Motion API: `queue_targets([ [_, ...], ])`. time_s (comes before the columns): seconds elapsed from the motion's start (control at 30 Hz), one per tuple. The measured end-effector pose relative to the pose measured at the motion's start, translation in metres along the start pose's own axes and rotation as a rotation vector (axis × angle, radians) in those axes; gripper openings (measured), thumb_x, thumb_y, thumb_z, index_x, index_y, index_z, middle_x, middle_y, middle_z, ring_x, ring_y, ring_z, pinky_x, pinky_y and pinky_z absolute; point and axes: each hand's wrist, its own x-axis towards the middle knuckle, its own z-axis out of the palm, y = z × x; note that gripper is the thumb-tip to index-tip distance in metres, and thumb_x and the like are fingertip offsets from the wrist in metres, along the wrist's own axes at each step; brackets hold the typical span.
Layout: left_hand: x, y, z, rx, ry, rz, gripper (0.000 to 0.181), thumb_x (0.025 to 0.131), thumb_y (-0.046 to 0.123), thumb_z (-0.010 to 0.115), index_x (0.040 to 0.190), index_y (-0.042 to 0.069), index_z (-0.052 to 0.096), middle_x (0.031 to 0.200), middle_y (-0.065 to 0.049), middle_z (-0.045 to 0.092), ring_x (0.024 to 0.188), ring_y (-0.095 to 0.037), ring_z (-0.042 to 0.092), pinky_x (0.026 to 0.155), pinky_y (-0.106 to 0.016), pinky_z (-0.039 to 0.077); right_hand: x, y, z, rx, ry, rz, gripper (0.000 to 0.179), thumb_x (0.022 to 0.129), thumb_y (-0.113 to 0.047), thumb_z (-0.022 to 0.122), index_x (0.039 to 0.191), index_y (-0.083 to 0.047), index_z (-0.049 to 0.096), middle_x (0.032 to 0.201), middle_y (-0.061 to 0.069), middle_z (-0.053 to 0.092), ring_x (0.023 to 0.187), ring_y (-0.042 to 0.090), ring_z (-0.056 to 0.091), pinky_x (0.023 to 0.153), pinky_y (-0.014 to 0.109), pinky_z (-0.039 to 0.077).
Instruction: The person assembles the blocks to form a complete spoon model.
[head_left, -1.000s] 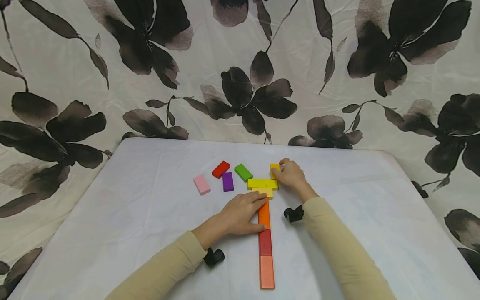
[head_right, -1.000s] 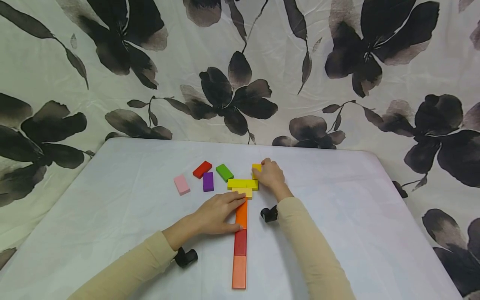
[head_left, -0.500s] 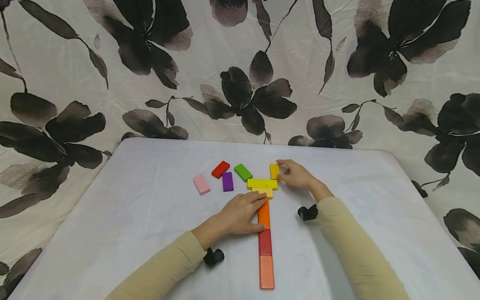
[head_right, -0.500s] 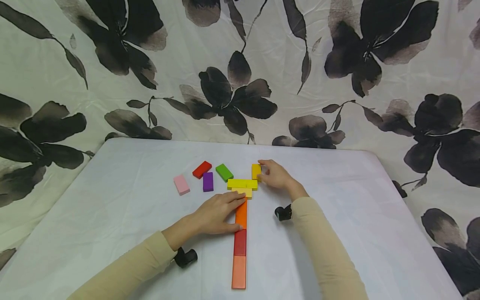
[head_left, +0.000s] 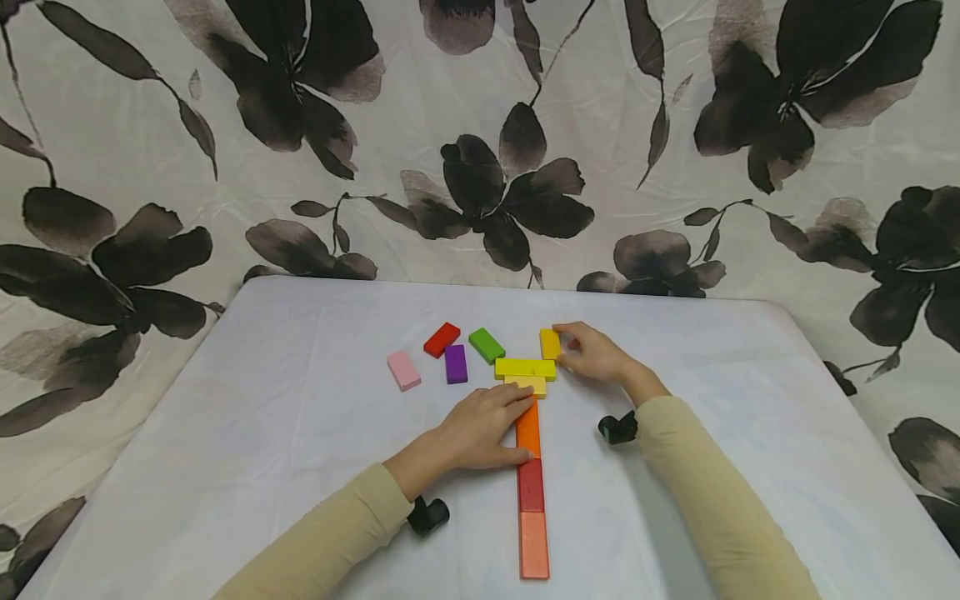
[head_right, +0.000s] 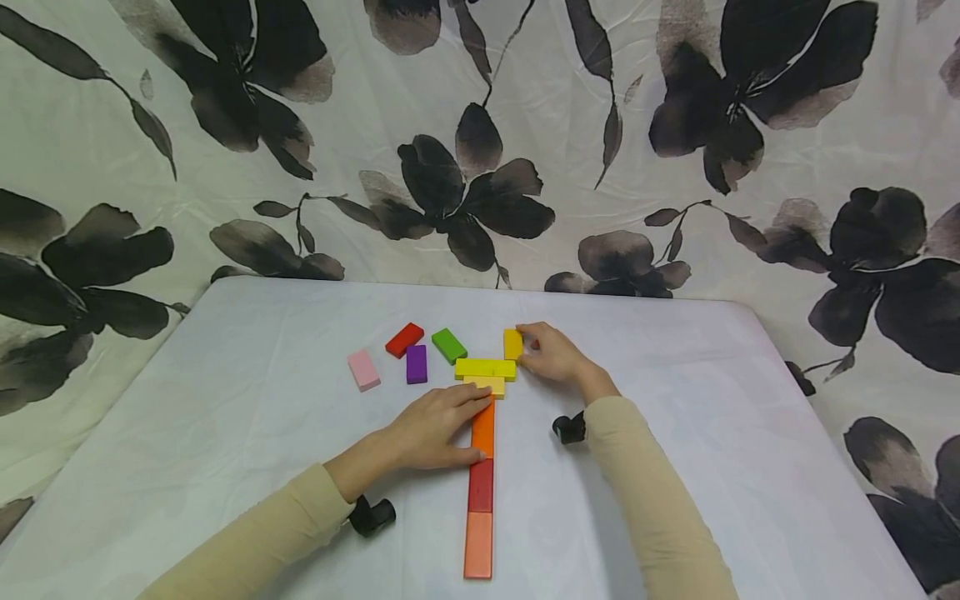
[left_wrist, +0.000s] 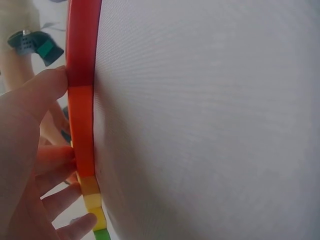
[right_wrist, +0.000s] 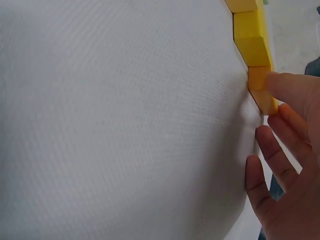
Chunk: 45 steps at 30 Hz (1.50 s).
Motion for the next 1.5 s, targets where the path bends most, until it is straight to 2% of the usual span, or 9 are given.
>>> queue_targets([
  [0.37, 0.0, 0.0, -0.001, -0.003, 0.007, 0.008, 0.074, 0.08, 0.053, 0.062, 0.138, 0.011, 0.043, 0.143, -0.003, 0.039, 0.132, -0.021, 0.036, 0.106, -0.04, 0.033, 0.003, 0.004, 0.004, -0.034, -0.001, 0.022, 0.059, 0.088, -0.018, 0.059, 0.14, -0.006, 0.036, 0.134, 0.015, 0.044, 0.111, 0.028, 0.049, 0.097, 0.044, 0.041],
  [0.63, 0.005, -0.004, -0.004, -0.077, 0.027, 0.014, 0.066, 0.081, 0.049, 0.063, 0.133, 0.011, 0.05, 0.138, -0.003, 0.045, 0.125, -0.021, 0.043, 0.104, -0.038, 0.036, 0.003, 0.004, 0.004, -0.027, -0.007, 0.033, 0.06, 0.086, -0.02, 0.06, 0.14, -0.008, 0.036, 0.133, 0.014, 0.044, 0.11, 0.028, 0.049, 0.098, 0.043, 0.041],
  [0.93, 0.011, -0.01, -0.006, -0.176, 0.068, -0.032, 0.058, 0.083, 0.04, 0.063, 0.132, 0.013, 0.051, 0.132, -0.003, 0.051, 0.122, -0.02, 0.047, 0.102, -0.038, 0.039, 0.005, 0.005, 0.004, -0.016, -0.017, 0.049, 0.059, 0.088, -0.021, 0.06, 0.141, -0.009, 0.036, 0.137, 0.013, 0.042, 0.113, 0.028, 0.048, 0.1, 0.044, 0.04],
  [1.1, 0.013, -0.012, -0.011, -0.212, 0.128, -0.061, 0.053, 0.083, 0.037, 0.065, 0.13, 0.014, 0.054, 0.128, -0.002, 0.055, 0.118, -0.02, 0.05, 0.1, -0.039, 0.041, 0.004, 0.004, 0.004, -0.013, -0.017, 0.043, 0.059, 0.088, -0.021, 0.06, 0.14, -0.009, 0.036, 0.136, 0.014, 0.042, 0.113, 0.028, 0.048, 0.1, 0.044, 0.039],
  [1.17, 0.014, -0.014, -0.014, -0.211, 0.169, -0.084, 0.051, 0.083, 0.036, 0.066, 0.128, 0.014, 0.055, 0.126, -0.002, 0.056, 0.117, -0.02, 0.051, 0.099, -0.038, 0.042, 0.004, 0.005, 0.004, -0.014, -0.016, 0.038, 0.059, 0.088, -0.021, 0.06, 0.14, -0.008, 0.036, 0.137, 0.014, 0.042, 0.113, 0.028, 0.048, 0.1, 0.044, 0.039],
  [1.3, 0.019, -0.021, -0.022, -0.207, 0.242, -0.172, 0.05, 0.082, 0.035, 0.068, 0.126, 0.016, 0.057, 0.123, 0.0, 0.058, 0.113, -0.018, 0.053, 0.095, -0.036, 0.045, 0.004, 0.005, 0.004, -0.018, -0.014, 0.043, 0.059, 0.088, -0.021, 0.06, 0.141, -0.008, 0.035, 0.137, 0.014, 0.042, 0.113, 0.028, 0.047, 0.1, 0.044, 0.039],
  [1.5, 0.028, -0.045, -0.031, -0.226, 0.296, -0.298, 0.05, 0.079, 0.033, 0.071, 0.123, 0.013, 0.059, 0.118, -0.004, 0.06, 0.102, -0.019, 0.056, 0.088, -0.035, 0.049, 0.003, 0.004, 0.004, -0.009, -0.017, 0.047, 0.059, 0.088, -0.02, 0.059, 0.141, -0.008, 0.034, 0.137, 0.014, 0.041, 0.114, 0.028, 0.047, 0.101, 0.044, 0.038],
])
